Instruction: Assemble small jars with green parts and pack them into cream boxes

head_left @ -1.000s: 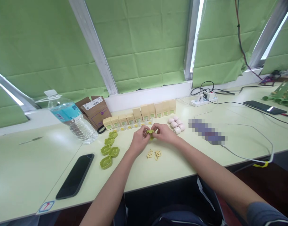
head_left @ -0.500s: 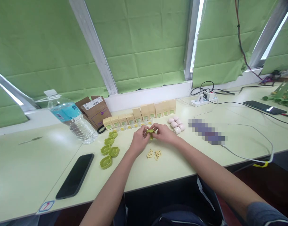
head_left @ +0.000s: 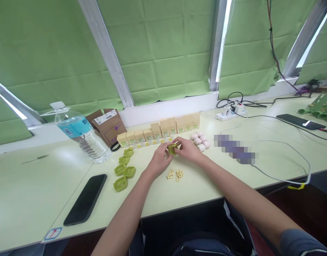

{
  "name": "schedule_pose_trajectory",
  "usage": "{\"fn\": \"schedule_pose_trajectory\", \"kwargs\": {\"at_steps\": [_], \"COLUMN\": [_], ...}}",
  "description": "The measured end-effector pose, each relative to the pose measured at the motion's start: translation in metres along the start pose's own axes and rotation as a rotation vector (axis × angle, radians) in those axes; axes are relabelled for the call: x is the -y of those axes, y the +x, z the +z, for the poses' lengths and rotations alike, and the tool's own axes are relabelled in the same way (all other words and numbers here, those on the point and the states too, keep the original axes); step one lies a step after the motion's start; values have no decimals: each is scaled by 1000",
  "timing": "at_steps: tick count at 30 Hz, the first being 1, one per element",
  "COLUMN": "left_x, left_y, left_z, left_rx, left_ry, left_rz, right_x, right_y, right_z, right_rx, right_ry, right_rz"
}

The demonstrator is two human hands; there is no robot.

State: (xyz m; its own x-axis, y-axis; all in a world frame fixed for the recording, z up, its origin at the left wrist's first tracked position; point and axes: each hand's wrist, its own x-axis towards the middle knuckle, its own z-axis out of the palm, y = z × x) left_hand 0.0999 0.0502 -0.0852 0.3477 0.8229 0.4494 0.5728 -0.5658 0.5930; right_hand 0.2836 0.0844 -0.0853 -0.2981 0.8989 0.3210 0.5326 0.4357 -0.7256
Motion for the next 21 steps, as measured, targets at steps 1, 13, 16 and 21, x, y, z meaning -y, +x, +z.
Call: {"fn": "schedule_pose_trajectory", "kwargs": {"at_steps": [1,13,16,21], "left_x": [0,2,3,4], "left_y": [0,0,-1,-2], "left_z": [0,0,1,1], "left_rx": [-7,-72,-80,-73], "left_ry": [7,75,86,89], "left_rz": [-2,-63,-74,-64], "right_x": [0,-9,-16,-21], "right_y": [0,3,6,6], "right_z": [0,-28,-42,-71], "right_rx": [6,-41,-119,-24], "right_ry": [0,-238,-377,-514], "right_rz": [-7,8,105,270]}}
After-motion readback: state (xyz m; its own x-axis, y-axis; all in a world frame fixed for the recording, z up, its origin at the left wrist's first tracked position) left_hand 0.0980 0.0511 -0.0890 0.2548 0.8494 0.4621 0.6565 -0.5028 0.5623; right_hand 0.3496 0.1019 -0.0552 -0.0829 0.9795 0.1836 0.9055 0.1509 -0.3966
